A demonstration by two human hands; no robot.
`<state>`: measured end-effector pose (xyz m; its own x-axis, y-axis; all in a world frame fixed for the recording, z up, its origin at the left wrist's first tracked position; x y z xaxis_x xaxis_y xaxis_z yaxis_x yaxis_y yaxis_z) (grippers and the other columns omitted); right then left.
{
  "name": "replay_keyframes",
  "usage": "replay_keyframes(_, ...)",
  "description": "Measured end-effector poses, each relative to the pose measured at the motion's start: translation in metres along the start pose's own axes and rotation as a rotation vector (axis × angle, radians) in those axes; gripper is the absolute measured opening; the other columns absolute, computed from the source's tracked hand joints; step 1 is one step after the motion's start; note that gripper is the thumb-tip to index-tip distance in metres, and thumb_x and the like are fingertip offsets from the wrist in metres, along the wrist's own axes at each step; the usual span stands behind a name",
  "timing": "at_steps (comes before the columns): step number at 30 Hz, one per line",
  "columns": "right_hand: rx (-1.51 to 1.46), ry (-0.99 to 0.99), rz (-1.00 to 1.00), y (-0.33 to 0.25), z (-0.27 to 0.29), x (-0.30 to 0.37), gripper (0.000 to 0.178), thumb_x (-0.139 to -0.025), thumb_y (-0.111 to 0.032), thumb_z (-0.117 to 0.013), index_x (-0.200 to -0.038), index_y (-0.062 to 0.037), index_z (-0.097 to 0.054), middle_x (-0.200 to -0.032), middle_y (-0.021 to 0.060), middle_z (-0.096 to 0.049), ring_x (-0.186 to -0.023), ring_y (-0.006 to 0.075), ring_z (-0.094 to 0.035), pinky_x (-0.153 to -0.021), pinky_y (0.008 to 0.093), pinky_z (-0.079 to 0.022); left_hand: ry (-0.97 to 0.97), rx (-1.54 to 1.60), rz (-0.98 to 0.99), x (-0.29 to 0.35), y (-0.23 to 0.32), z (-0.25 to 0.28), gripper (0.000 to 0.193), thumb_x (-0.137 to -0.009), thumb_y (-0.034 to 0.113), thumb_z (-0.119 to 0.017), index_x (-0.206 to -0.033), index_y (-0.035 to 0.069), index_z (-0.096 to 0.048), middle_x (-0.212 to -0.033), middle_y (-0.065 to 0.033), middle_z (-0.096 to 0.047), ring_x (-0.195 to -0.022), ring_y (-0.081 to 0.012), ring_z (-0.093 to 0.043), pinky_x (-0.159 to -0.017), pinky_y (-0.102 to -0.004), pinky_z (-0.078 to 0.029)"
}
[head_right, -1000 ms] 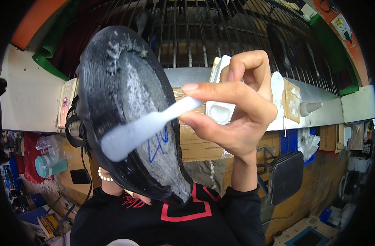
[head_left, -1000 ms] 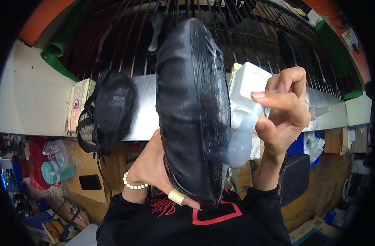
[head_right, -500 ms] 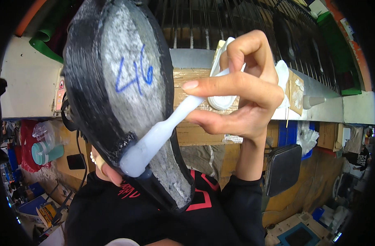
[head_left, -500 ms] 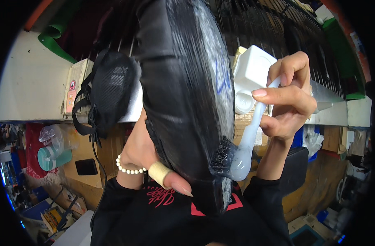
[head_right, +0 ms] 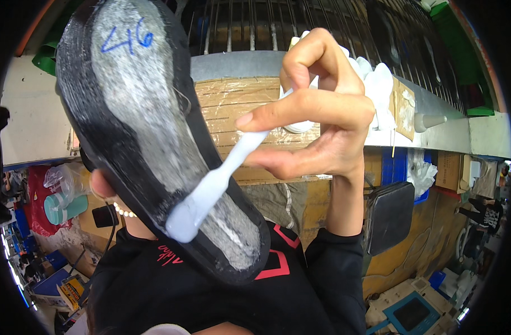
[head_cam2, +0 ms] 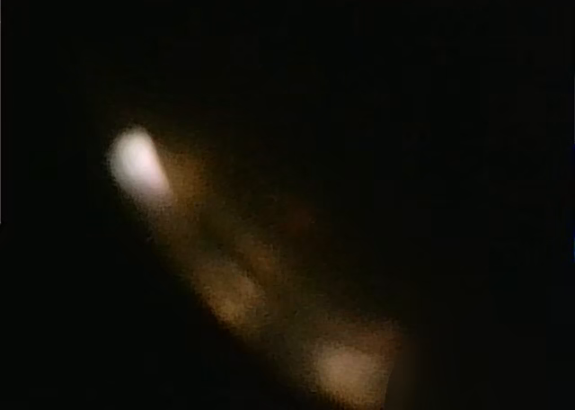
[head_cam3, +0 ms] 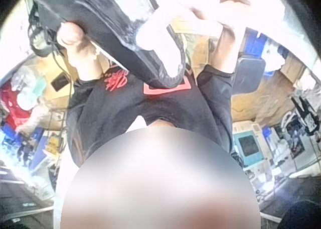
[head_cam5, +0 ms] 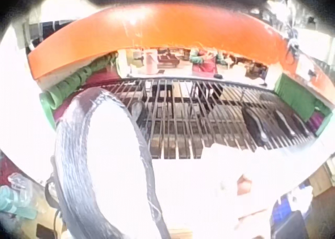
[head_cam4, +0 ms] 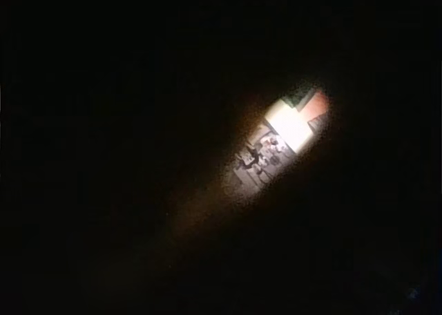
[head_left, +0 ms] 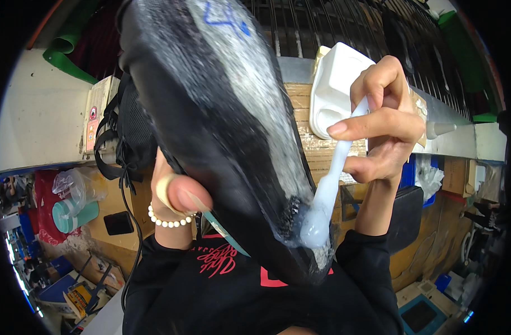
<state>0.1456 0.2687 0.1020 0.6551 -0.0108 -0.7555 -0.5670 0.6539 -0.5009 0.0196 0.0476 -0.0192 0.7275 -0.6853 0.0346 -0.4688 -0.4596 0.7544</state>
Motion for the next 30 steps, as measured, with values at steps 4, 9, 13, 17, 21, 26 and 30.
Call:
replay_keyframes(4, -0.166, 0.027, -0.027, -0.003, -0.004, 0.01, 0.044, -0.048, -0.036, -0.094, -0.085, -0.0135, -0.083, -0.087, 0.0006, -0.041, -0.077, 0.0153, -0.048, -0.063, 0.026, -0.033, 0.04, 0.085, -0.097, -0.013, 0.016, -0.002, 0.069, -0.088, 0.033, -0.075, -0.139, -0.003, -0.044, -0.125, -0.0154, -0.063, -0.108, -0.0267, -0.066, -0.094, -0.039, -0.056)
replay_keyframes(9, -0.263, 0.05, -0.067, -0.004, -0.006, 0.012, 0.04, -0.05, -0.026, -0.094, -0.086, -0.0121, -0.083, -0.084, 0.0002, -0.042, -0.077, 0.0136, -0.046, -0.063, 0.0251, -0.034, 0.021, 0.144, -0.113, -0.019, 0.025, -0.012, 0.072, -0.088, 0.039, -0.074, -0.14, -0.001, -0.045, -0.128, -0.0156, -0.062, -0.11, -0.0277, -0.066, -0.095, -0.0405, -0.056)
replay_keyframes(13, -0.078, 0.041, -0.235, 0.011, -0.01, 0.001, 0.04, -0.067, -0.04, -0.089, -0.089, -0.0078, -0.081, -0.094, 0.0032, -0.043, -0.083, 0.0138, -0.049, -0.073, 0.0282, -0.037, -0.055, 0.223, -0.038, -0.022, 0.021, -0.018, 0.074, -0.087, 0.044, -0.074, -0.141, 0.0, -0.046, -0.129, -0.0157, -0.061, -0.112, -0.0285, -0.065, -0.097, -0.0418, -0.056)
replay_keyframes(17, 0.067, 0.121, -0.22, 0.013, -0.001, -0.01, 0.037, -0.068, -0.033, -0.086, -0.092, -0.0051, -0.08, -0.098, 0.0044, -0.045, -0.084, 0.0128, -0.048, -0.076, 0.0285, -0.039, -0.129, 0.283, 0.031, -0.022, 0.018, -0.023, 0.076, -0.087, 0.048, -0.073, -0.141, 0.001, -0.046, -0.131, -0.0159, -0.06, -0.113, -0.0293, -0.065, -0.098, -0.0431, -0.056)
replay_keyframes(21, 0.011, 0.034, -0.159, 0.009, -0.004, -0.008, 0.037, -0.068, -0.034, -0.086, -0.091, -0.0055, -0.08, -0.097, 0.0044, -0.043, -0.08, 0.0126, -0.047, -0.074, 0.0289, -0.039, -0.158, 0.32, 0.054, -0.022, 0.02, -0.026, 0.079, -0.087, 0.053, -0.072, -0.142, 0.002, -0.047, -0.133, -0.016, -0.06, -0.115, -0.03, -0.064, -0.099, -0.0444, -0.055)
replay_keyframes(26, -0.113, -0.019, -0.157, 0.008, -0.009, 0.003, 0.039, -0.063, -0.038, -0.088, -0.087, -0.0078, -0.08, -0.094, 0.0032, -0.041, -0.077, 0.0135, -0.046, -0.071, 0.0287, -0.036, -0.096, 0.282, -0.029, -0.026, 0.031, -0.027, 0.082, -0.086, 0.059, -0.071, -0.142, 0.004, -0.048, -0.135, -0.0162, -0.059, -0.117, -0.031, -0.063, -0.101, -0.0459, -0.055)
replay_keyframes(30, -0.193, 0.03, -0.137, 0.006, -0.009, 0.005, 0.037, -0.052, -0.017, -0.092, -0.087, -0.0103, -0.083, -0.085, 0.0007, -0.044, -0.08, 0.0148, -0.044, -0.066, 0.0275, -0.034, 0.054, 0.133, -0.126, -0.028, 0.036, -0.025, 0.072, -0.089, 0.05, -0.075, -0.136, 0.002, -0.052, -0.125, -0.0139, -0.066, -0.107, -0.0261, -0.069, -0.095, -0.0415, -0.06)
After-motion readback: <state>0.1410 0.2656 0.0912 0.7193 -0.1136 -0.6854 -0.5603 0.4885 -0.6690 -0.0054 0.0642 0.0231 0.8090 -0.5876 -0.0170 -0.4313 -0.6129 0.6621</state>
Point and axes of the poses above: each hand's wrist, its own x-axis away from the middle knuckle, its own z-axis out of the back of the hand, y = z × x, the point moved 8 cm from there along -x, towards the middle knuckle
